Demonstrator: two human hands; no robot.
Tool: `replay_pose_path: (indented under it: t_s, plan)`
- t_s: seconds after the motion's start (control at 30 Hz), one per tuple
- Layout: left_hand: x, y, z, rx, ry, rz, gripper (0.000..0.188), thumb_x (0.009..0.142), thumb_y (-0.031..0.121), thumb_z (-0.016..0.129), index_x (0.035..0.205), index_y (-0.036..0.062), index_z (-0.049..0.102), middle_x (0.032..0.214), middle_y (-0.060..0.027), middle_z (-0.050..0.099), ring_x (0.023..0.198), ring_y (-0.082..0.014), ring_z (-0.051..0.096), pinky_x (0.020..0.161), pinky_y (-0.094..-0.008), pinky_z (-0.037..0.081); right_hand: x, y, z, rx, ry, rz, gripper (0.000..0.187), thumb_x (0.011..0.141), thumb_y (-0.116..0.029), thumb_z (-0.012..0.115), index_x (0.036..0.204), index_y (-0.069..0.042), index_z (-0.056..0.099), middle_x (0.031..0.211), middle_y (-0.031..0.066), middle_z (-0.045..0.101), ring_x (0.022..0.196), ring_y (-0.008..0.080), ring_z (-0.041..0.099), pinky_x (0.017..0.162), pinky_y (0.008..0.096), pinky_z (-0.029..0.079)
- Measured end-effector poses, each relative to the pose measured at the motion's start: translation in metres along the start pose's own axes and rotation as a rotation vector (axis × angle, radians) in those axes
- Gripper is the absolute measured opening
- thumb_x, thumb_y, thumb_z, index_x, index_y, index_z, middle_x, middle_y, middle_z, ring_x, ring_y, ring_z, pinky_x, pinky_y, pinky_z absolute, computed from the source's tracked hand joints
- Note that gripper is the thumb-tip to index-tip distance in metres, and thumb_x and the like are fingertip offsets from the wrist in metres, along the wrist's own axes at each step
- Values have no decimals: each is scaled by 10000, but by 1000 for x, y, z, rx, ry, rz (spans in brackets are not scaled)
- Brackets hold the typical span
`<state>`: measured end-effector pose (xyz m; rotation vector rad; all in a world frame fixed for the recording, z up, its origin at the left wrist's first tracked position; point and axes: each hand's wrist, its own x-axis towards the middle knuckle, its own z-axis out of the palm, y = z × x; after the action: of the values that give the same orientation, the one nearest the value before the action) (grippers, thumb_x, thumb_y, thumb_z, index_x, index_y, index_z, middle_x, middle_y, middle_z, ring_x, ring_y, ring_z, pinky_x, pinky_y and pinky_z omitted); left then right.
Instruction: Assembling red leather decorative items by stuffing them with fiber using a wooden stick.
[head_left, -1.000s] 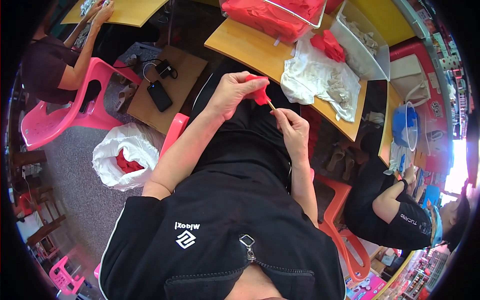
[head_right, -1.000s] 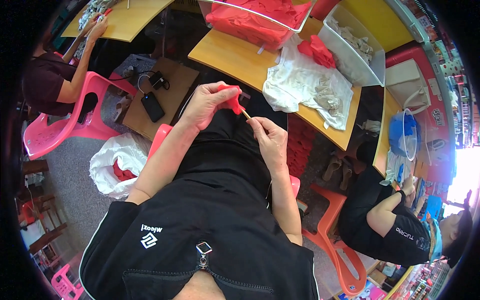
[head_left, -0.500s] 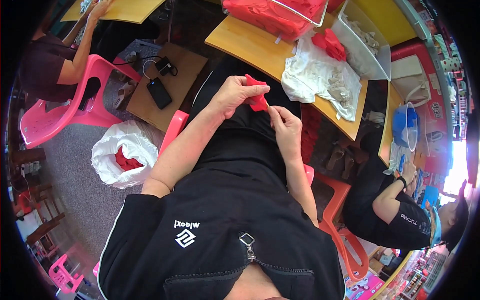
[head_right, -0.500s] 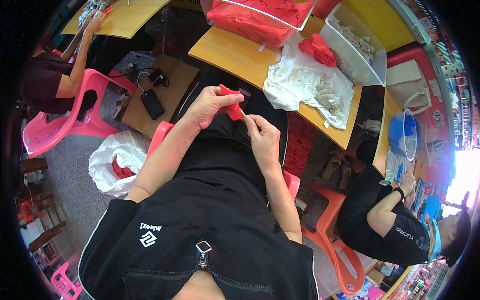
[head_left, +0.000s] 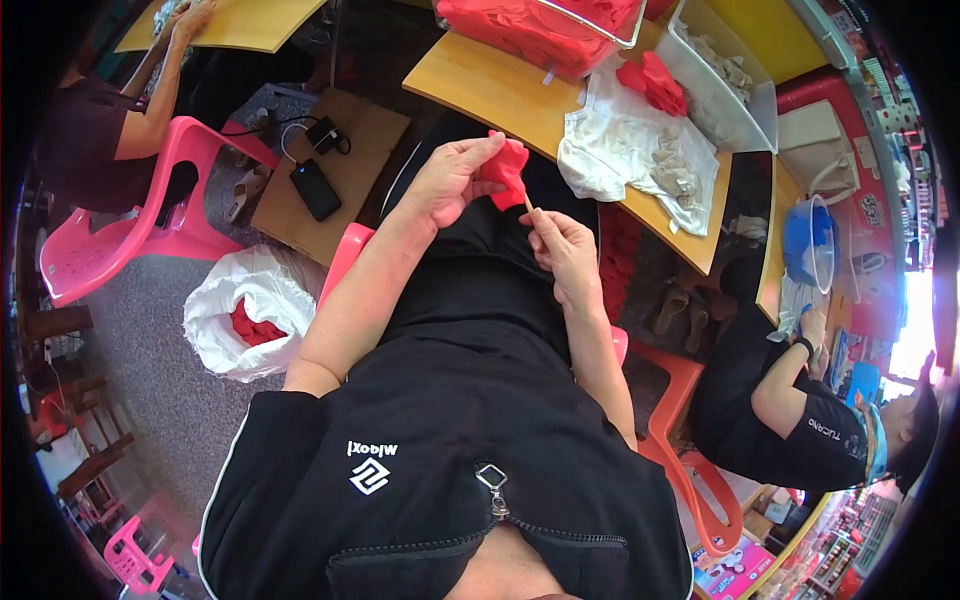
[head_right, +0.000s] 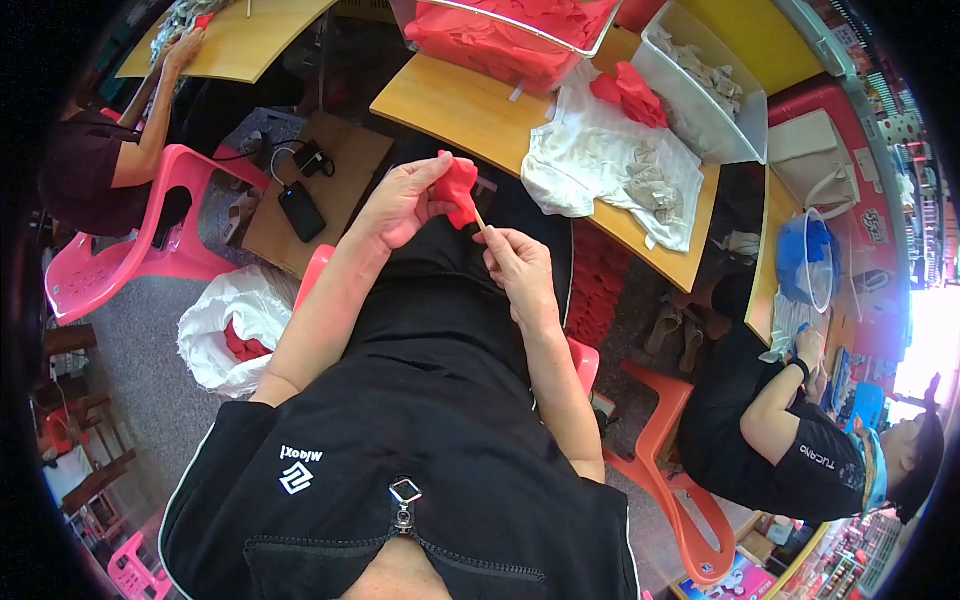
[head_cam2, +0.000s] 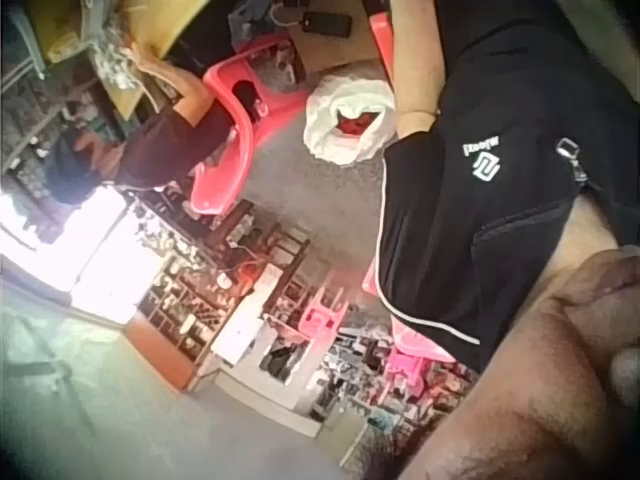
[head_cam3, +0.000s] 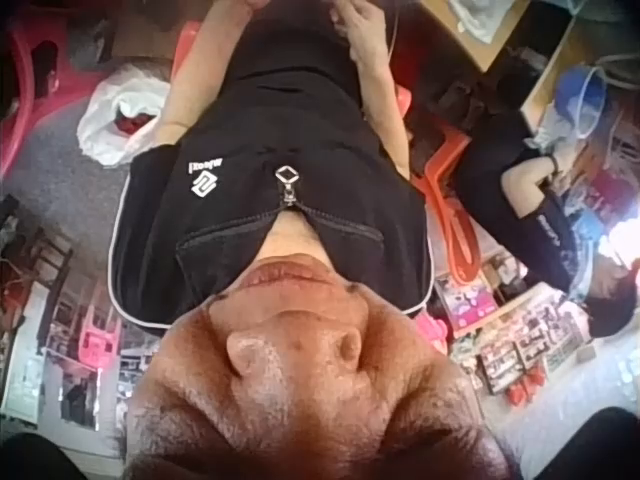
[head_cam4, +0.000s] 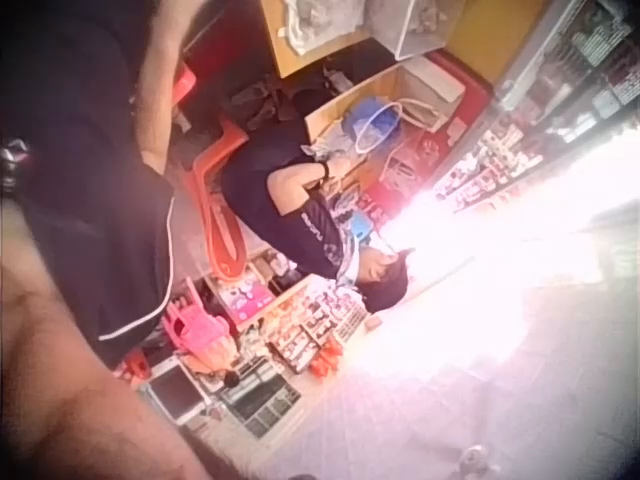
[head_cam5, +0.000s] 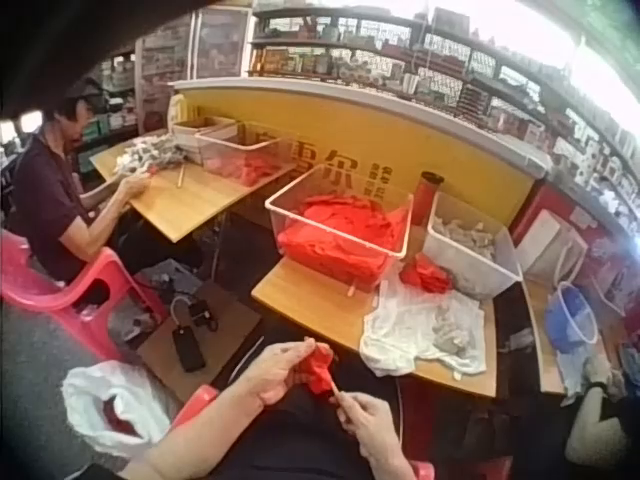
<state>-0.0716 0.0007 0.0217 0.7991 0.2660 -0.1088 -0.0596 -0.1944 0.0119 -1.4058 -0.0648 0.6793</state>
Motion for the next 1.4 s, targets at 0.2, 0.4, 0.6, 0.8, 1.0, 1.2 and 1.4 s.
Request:
replay_pose_path:
  t_s: [0.2, 0.4, 0.6, 0.8, 1.0, 1.2, 1.4]
  plan:
    - [8, -7, -8, -172, 12, 14, 242, 900, 247, 620, 1019, 37, 640, 923, -54, 673, 768, -108, 648, 633, -195, 535, -3, 3, -3, 161, -17, 36, 230, 930, -231, 584, 904, -13, 653, 598, -53, 473, 451, 2, 323, 408, 161, 216]
    - [5, -5, 6, -489, 108, 20, 217, 904, 171, 605, 1043, 5, 604, 975, -93, 655, 858, -165, 649, 678, -221, 566, 0, 3, -4, 295, -86, 82, 205, 931, -208, 577, 930, -9, 627, 596, -42, 464, 420, 4, 297, 399, 164, 210]
    - [0, 6, 1, -351, -38, 9, 254, 882, 167, 632, 1068, -3, 603, 1005, -111, 652, 969, -225, 642, 681, -222, 569, 0, -2, 5, 135, -69, -24, 194, 935, -192, 571, 931, -6, 626, 617, -33, 493, 447, 7, 330, 412, 158, 235]
    - [1, 6, -3, -237, -18, 44, 308, 857, 238, 669, 1071, 19, 633, 986, -87, 662, 960, -208, 649, 636, -204, 558, -3, -13, 11, 8, -98, -70, 207, 947, -199, 552, 915, -5, 619, 625, -25, 500, 453, 9, 335, 413, 158, 240]
    - [-1, 1, 2, -301, 8, 66, 301, 860, 220, 664, 1085, 25, 622, 956, -80, 665, 914, -192, 659, 645, -207, 561, -4, -15, 16, 178, -163, 84, 204, 951, -207, 545, 897, -19, 602, 610, -35, 475, 445, 5, 328, 408, 162, 235]
    - [-3, -5, 14, -379, -54, 83, 305, 862, 222, 663, 1086, 19, 614, 933, -81, 659, 885, -190, 660, 658, -229, 569, 1, -9, 21, 380, -174, 40, 196, 943, -215, 557, 900, -27, 596, 607, -38, 469, 435, 8, 300, 408, 169, 224]
    - [-2, -3, 13, -389, -9, 86, 304, 874, 226, 648, 1094, 19, 610, 944, -90, 655, 884, -215, 663, 671, -256, 578, 0, -9, 27, 310, -94, -20, 205, 938, -206, 566, 892, -17, 629, 605, -36, 472, 447, 13, 306, 415, 168, 214]
